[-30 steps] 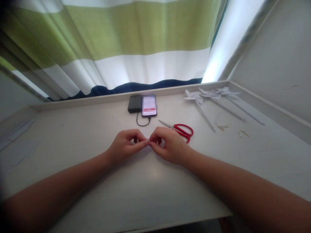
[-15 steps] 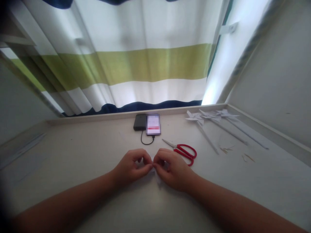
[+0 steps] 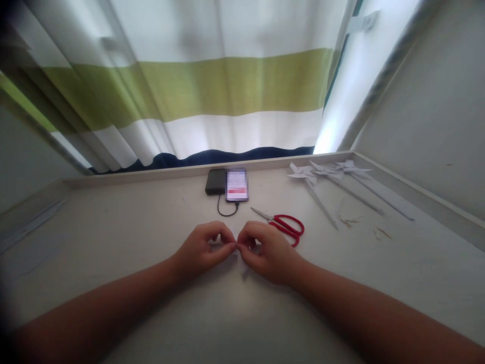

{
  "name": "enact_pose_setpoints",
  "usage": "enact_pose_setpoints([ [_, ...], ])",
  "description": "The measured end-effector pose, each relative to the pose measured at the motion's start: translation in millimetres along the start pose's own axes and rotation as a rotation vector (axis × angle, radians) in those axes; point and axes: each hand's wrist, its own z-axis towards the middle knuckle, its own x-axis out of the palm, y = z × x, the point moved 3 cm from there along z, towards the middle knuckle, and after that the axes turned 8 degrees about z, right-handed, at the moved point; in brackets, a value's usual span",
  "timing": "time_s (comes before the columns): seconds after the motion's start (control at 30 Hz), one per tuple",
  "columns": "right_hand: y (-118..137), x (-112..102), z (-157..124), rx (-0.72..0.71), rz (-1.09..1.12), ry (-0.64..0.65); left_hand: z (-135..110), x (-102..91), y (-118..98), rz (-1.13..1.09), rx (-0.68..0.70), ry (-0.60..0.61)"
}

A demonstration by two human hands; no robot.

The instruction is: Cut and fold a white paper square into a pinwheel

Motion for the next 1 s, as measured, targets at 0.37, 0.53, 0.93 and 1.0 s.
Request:
enact_pose_setpoints([
  [0.37, -18, -63, 7, 0.135, -0.542, 0.115, 2, -7.1, 9, 0.085, -0.016, 0.0],
  [0.53, -29, -84, -1, 0.347, -0.622, 0.322, 2, -7.7, 12, 0.094, -0.041, -0.006],
  [0.93, -12, -65, -4, 0.323, -0.853, 0.457, 1, -3.8, 13, 0.064, -0.047, 0.006],
  [1.0, -12, -65, -3, 0.258, -0.849, 0.451, 1, -3.9, 12, 0.077, -0.041, -0.005],
])
